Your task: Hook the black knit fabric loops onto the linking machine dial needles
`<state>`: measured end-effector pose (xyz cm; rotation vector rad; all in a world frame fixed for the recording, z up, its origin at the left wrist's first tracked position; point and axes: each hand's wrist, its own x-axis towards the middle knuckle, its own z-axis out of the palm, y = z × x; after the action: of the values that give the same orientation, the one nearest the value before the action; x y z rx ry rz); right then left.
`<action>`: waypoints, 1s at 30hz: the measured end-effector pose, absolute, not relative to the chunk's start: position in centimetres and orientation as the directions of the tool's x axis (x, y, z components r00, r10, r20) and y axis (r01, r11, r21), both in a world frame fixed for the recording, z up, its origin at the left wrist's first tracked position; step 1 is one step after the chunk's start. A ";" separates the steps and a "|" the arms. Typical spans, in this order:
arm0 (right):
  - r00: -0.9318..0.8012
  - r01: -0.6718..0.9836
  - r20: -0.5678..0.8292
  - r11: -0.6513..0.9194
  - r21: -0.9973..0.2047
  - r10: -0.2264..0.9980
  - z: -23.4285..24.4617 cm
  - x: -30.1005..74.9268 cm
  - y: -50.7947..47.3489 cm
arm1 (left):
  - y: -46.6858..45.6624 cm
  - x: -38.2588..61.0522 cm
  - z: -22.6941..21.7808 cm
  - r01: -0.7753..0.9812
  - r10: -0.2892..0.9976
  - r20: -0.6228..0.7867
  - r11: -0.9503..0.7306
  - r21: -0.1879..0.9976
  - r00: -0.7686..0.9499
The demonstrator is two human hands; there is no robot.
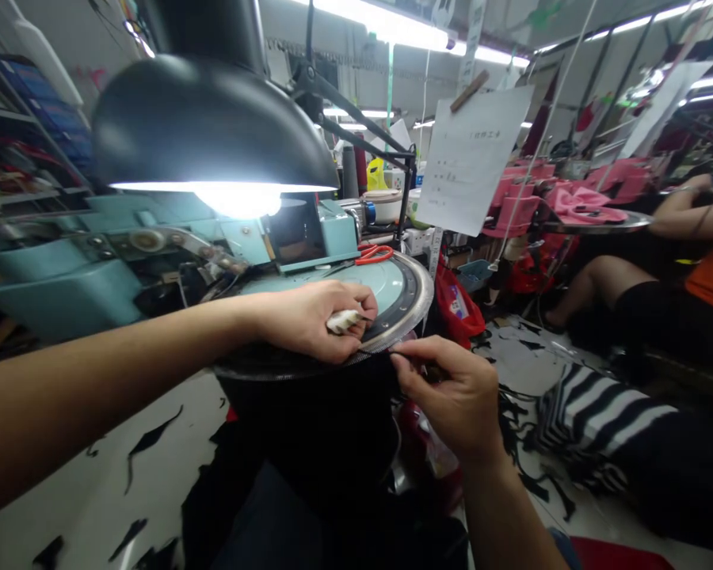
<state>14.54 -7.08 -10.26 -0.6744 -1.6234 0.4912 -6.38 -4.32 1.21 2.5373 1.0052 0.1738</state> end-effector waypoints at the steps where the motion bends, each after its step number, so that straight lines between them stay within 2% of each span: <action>1: -0.071 0.155 0.736 0.737 -0.658 0.673 -10.2 14.4 -7.1 | -4.4 -6.4 1.3 0.633 0.683 -0.036 -0.653 0.416 0.729; 7: -0.038 0.125 0.666 0.665 -0.736 0.745 -9.8 13.8 -7.4 | -5.5 -6.5 1.1 0.676 0.746 0.012 -0.610 0.415 0.666; 17: -0.026 0.095 0.606 0.605 -0.790 0.795 -9.6 13.4 -8.1 | -5.3 -6.2 0.8 0.655 0.738 0.012 -0.606 0.450 0.675; 20: -0.034 0.113 0.622 0.621 -0.775 0.782 -9.6 13.5 -8.3 | -5.3 -6.3 0.9 0.658 0.734 0.010 -0.615 0.435 0.679; 26: -0.026 0.220 0.725 0.712 -0.667 0.688 -10.3 13.6 -8.5 | -5.1 -6.8 1.0 0.621 0.685 -0.022 -0.646 0.444 0.728; 30: -0.010 0.224 0.729 0.712 -0.665 0.684 -10.4 13.0 -8.5 | -5.0 -6.9 1.1 0.606 0.671 -0.031 -0.648 0.462 0.741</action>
<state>13.03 -8.54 -10.38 -0.7610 -1.5771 0.4254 -6.93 -5.03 1.11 2.4932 0.9716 0.1961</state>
